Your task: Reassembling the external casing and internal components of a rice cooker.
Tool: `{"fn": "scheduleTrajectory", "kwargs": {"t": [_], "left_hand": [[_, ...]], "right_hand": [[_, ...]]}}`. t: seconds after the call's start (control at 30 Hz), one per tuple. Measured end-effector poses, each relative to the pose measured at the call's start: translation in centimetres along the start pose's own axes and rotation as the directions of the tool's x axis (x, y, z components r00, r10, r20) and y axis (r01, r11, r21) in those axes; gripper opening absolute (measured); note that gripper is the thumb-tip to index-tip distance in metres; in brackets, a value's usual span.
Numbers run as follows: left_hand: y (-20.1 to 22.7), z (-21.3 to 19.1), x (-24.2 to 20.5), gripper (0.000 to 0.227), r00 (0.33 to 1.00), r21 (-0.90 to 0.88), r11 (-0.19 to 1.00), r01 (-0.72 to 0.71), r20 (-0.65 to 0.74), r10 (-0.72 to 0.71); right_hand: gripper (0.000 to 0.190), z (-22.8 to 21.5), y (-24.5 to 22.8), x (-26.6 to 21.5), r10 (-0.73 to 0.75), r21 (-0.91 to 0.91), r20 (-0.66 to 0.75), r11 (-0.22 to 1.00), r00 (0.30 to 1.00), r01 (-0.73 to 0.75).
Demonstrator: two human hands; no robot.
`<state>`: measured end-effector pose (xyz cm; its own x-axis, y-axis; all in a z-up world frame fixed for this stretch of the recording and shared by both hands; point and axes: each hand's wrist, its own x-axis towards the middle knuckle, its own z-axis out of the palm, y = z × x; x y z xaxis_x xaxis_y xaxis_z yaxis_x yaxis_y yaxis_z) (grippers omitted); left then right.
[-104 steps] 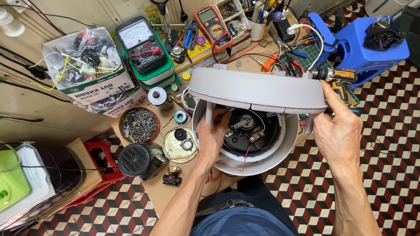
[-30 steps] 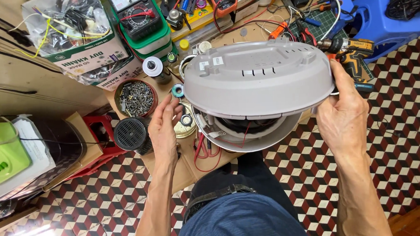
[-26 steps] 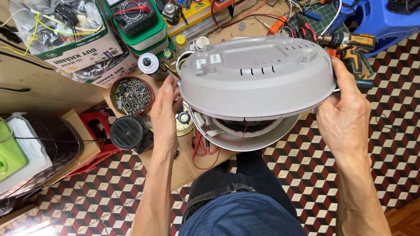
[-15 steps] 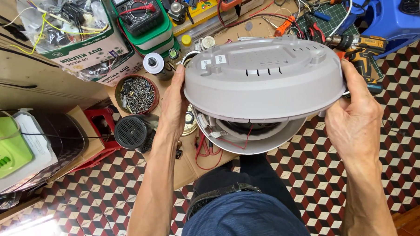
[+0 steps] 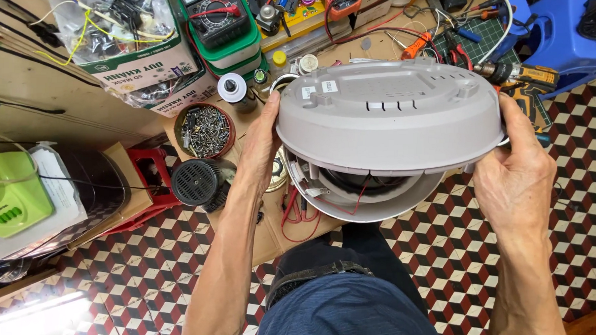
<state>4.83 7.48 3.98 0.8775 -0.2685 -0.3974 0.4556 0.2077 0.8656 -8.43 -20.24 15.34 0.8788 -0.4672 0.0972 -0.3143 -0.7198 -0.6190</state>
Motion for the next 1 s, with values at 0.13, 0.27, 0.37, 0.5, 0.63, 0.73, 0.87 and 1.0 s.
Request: {"fn": "scheduleTrajectory", "kwargs": {"t": [0.13,0.27,0.37,0.5,0.63,0.73,0.87,1.0], "left_hand": [[-0.5,-0.3,0.6,0.087,0.999,-0.010,1.000,0.023,0.023,-0.022],[-0.1,-0.1,0.5,0.081,1.000,-0.015,1.000,0.006,0.005,-0.006],[-1.1,-0.6,1.2,0.080,1.000,-0.009,1.000,0.024,-0.015,-0.024],[-1.4,-0.6,1.2,0.080,1.000,-0.053,0.999,-0.001,-0.008,0.000],[-1.2,-0.6,1.2,0.080,1.000,-0.014,1.000,0.011,-0.016,-0.012],[-1.4,-0.6,1.4,0.078,1.000,-0.019,1.000,-0.006,-0.016,0.006],[-0.6,-0.1,1.1,0.076,0.999,-0.051,0.998,-0.032,0.000,0.032],[0.2,0.2,0.4,0.076,0.998,-0.031,0.998,-0.056,0.000,0.056]], "right_hand": [[0.044,0.0,0.5,0.0,-0.026,-0.005,-0.017,1.000,1.000,0.026],[0.039,-0.3,-2.2,-0.1,-0.090,0.048,-0.058,0.995,0.994,0.092],[0.043,0.0,-1.2,-0.2,0.032,-0.023,-0.036,0.999,0.999,-0.033],[0.043,0.3,0.9,-0.3,-0.124,0.047,-0.047,0.991,0.991,0.126],[0.040,0.1,-0.3,-0.2,-0.130,0.055,-0.057,0.990,0.990,0.133],[0.039,0.1,0.7,0.0,-0.171,0.059,-0.062,0.983,0.983,0.175],[0.041,-0.2,-0.4,0.2,0.016,0.042,-0.004,0.999,1.000,-0.016],[0.042,-0.5,-0.9,0.4,0.057,0.027,-0.003,0.998,0.998,-0.057]]}}
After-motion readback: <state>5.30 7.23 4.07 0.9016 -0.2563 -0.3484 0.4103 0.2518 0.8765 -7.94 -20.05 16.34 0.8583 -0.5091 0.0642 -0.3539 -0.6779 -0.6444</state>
